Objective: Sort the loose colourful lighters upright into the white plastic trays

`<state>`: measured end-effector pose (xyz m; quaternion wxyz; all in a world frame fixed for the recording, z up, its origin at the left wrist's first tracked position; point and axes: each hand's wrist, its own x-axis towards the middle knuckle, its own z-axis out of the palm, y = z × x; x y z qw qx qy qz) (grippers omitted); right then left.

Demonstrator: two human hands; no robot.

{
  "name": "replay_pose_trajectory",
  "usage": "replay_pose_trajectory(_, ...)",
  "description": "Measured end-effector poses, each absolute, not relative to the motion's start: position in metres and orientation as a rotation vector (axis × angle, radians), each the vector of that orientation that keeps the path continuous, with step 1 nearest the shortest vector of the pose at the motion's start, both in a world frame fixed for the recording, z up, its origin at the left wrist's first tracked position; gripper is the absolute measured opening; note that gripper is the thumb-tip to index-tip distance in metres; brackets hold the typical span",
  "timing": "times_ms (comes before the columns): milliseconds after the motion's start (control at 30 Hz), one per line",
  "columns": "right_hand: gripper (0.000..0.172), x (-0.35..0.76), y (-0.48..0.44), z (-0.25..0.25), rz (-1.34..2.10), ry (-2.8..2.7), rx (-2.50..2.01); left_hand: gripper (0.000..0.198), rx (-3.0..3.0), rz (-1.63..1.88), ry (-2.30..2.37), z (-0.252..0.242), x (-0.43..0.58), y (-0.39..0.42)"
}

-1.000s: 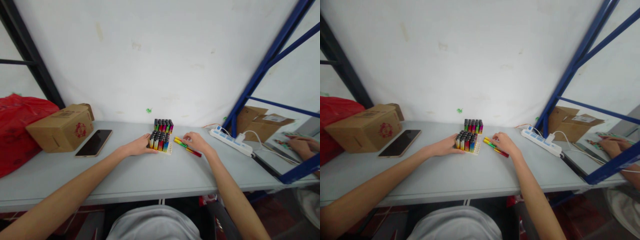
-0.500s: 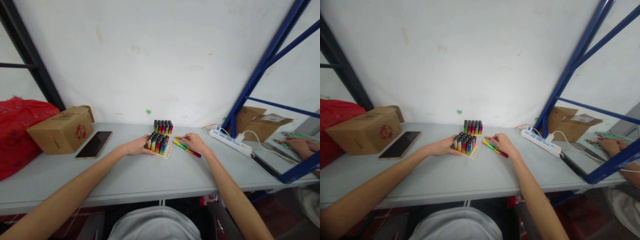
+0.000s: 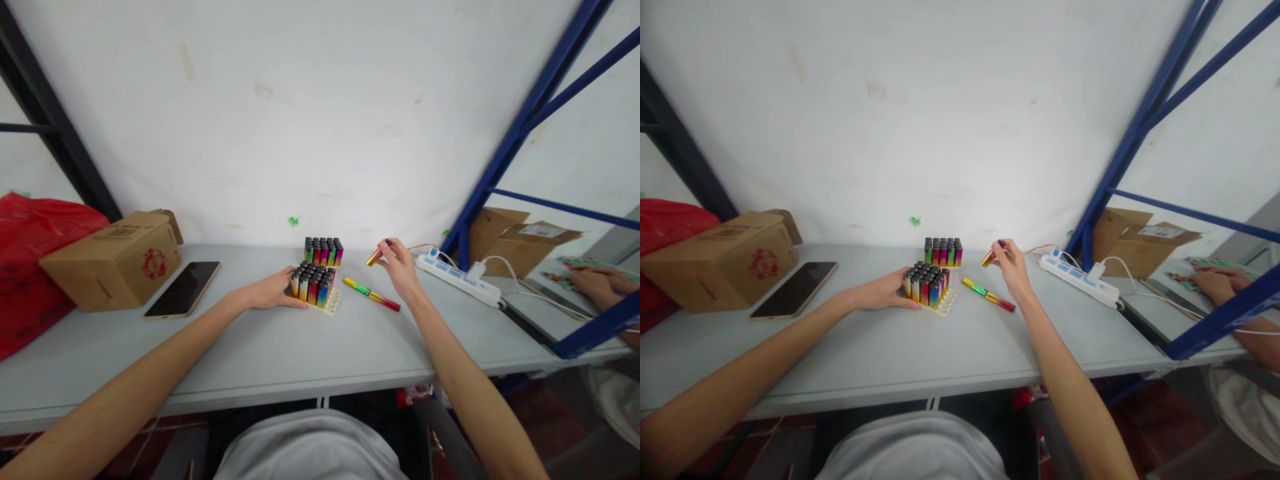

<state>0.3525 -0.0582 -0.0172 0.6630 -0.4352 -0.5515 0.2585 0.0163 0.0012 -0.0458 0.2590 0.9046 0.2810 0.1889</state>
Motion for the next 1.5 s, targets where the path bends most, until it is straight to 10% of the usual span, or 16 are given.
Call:
replay_pose_trajectory(333, 0.048, 0.312, -0.072, -0.027, 1.003, -1.419, -0.922, 0.083, 2.453, 0.475, 0.791, -0.051, 0.014, 0.004)
replay_pose_trajectory(667, 0.06, 0.296, -0.066, -0.047, 0.404, -1.656, -1.303, 0.079, 2.465, 0.453, 0.811, -0.05, 0.014, 0.004)
replay_pose_trajectory(1500, 0.05, 0.306, -0.064, -0.048, 0.207, -1.968, -1.35, 0.073, 2.501, 0.444, 0.814, -0.048, 0.015, 0.002)
